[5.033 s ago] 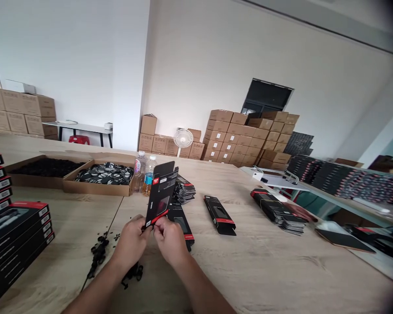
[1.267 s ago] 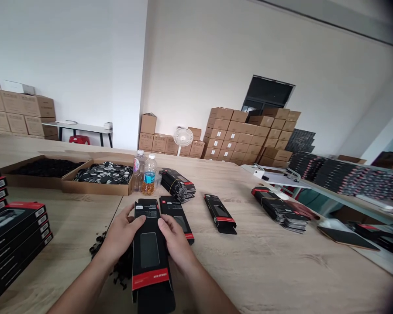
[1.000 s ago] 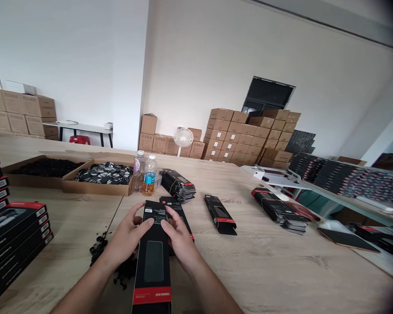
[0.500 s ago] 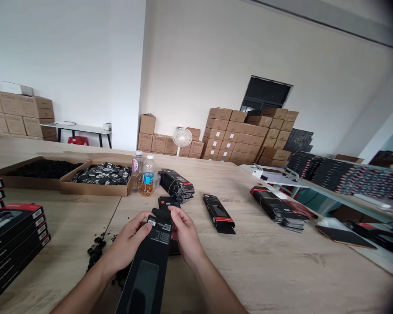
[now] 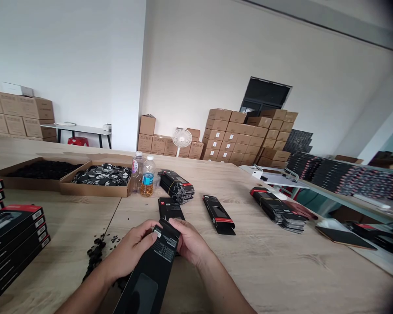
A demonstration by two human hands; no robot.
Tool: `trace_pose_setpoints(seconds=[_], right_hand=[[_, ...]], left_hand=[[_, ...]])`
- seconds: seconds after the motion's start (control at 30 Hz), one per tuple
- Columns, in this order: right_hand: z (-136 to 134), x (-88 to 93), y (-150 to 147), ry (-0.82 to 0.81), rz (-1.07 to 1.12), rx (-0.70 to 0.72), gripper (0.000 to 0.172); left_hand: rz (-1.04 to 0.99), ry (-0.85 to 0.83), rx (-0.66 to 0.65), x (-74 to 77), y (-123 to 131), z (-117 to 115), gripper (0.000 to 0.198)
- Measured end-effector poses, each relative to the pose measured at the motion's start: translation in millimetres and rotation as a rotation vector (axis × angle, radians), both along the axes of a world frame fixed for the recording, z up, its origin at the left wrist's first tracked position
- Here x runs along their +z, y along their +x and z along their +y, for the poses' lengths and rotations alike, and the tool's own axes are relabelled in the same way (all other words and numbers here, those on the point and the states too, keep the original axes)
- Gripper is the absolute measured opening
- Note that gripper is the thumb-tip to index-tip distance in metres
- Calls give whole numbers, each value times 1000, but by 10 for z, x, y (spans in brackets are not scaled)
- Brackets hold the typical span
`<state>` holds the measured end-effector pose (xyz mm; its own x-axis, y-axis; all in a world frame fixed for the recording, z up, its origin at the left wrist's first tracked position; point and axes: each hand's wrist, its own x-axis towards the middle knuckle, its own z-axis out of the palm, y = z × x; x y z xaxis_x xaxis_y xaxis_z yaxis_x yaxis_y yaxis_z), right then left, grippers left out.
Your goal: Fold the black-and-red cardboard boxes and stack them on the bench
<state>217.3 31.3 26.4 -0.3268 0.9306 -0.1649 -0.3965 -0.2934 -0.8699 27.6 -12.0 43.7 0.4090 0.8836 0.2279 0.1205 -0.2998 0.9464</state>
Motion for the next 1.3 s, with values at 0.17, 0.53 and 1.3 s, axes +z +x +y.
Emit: trace_pose_setpoints(seconds=[0.17,0.53,1.3], right_hand=[[-17,20,6,94,-97,-10,33],[-56,77,-1,307,-243,-48,32],[-369,128,-269,1030,-1169,-203,95]], left_hand=[[47,-50,56,-69,1,-9,43],[-17,-32,68,-105,15,3,46],[-563,284,960,-61,-284,317,36]])
